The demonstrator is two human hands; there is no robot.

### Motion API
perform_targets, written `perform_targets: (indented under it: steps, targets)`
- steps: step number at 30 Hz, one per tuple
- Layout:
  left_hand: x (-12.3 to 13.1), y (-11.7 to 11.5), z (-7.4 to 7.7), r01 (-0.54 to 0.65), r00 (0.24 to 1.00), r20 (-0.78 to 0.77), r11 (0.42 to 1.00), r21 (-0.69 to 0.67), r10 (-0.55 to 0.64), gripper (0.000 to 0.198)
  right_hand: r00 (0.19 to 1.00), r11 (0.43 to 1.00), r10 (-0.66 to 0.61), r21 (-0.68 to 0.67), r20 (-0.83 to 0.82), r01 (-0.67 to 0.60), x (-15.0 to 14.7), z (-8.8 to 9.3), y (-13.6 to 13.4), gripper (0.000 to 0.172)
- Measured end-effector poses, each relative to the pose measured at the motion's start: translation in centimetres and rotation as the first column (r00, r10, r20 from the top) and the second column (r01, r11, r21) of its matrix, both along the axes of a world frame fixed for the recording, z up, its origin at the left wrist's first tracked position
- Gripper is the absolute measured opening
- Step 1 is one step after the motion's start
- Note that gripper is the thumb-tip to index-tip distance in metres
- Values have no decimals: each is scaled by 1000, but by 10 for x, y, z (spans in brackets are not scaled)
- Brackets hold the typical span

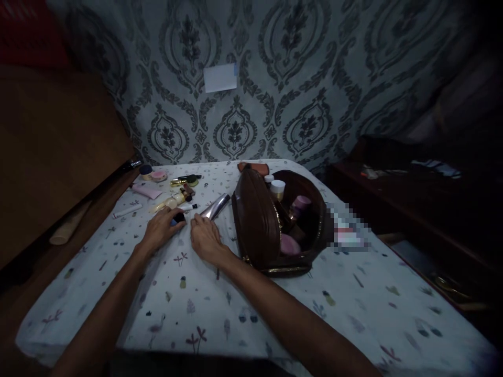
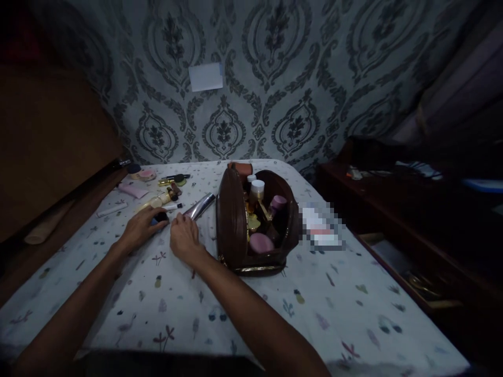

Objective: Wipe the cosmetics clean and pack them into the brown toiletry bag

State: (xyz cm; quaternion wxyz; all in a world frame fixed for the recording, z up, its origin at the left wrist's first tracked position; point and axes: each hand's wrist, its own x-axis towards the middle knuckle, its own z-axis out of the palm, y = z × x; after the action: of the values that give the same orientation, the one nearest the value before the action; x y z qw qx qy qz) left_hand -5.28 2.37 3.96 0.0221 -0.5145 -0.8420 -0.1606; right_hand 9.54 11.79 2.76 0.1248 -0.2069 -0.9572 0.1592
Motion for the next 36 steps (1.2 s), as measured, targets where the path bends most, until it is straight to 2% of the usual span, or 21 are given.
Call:
perform_targets:
  steps: [3, 6, 11, 14, 16, 17, 18, 19, 20, 21, 22, 23, 24, 26, 28, 33, 36]
  targets:
    - [1, -4, -3, 12, 1000, 2, 998, 64, -12, 39, 999, 998, 11, 67, 35, -13, -3, 0, 0, 30]
    - [-1, -8, -7, 19, 999, 38, 989, 149, -25, 40, 1000, 996, 13, 91, 23, -15, 6, -3, 2, 30]
    - [-6, -9, -12, 28, 969, 221, 940, 341, -109, 45, 996, 992, -83, 91, -44, 87, 24, -11, 5, 29]
    - [-2, -5, -11, -13, 921, 352, 886, 463, -170, 46, 980, 991, -131, -41, -148, 126, 29, -17, 3, 27]
    - [6, -2, -10, -45, 887, 418, 866, 499, -194, 45, 949, 967, -127, -249, -287, 54, 30, -21, 1, 29]
    - [11, 0, -9, -44, 874, 437, 862, 505, -212, 45, 920, 918, -142, -397, -367, -17, 29, -23, 1, 32]
    - [17, 2, -9, -29, 863, 447, 861, 508, -234, 43, 884, 821, -173, -559, -433, -113, 29, -25, 1, 34]
    - [23, 4, -8, -6, 853, 451, 859, 511, -262, 42, 851, 673, -221, -706, -477, -221, 29, -27, 1, 37]
    - [29, 7, -8, 24, 845, 448, 856, 516, -293, 40, 825, 489, -276, -811, -494, -321, 28, -29, 1, 39]
    - [34, 9, -8, 56, 838, 439, 850, 523, -325, 37, 809, 302, -324, -864, -490, -402, 28, -31, 2, 42]
    - [39, 11, -8, 87, 833, 426, 843, 531, -354, 36, 797, 145, -365, -875, -481, -461, 27, -32, 2, 46]
    - [43, 12, -9, 115, 829, 411, 835, 538, -379, 35, 785, 34, -403, -865, -470, -500, 27, -33, 3, 51]
    - [45, 13, -9, 136, 827, 398, 829, 542, -396, 34, 771, -34, -444, -851, -456, -523, 27, -34, 4, 55]
    - [46, 13, -10, 150, 826, 392, 829, 538, -404, 38, 741, -97, -528, -838, -414, -538, 28, -33, 4, 60]
    - [43, 10, -10, 159, 811, 418, 843, 514, -409, 45, 727, -120, -568, -835, -386, -537, 29, -31, 5, 63]
    - [29, -3, -11, 296, 720, 487, 853, 429, -495, 67, 754, -122, -524, -841, -396, -527, 30, -26, 3, 70]
    - [22, -7, -13, 385, 708, 499, 866, 319, -499, 82, 758, -113, -520, -848, -393, -518, 29, -26, 4, 68]
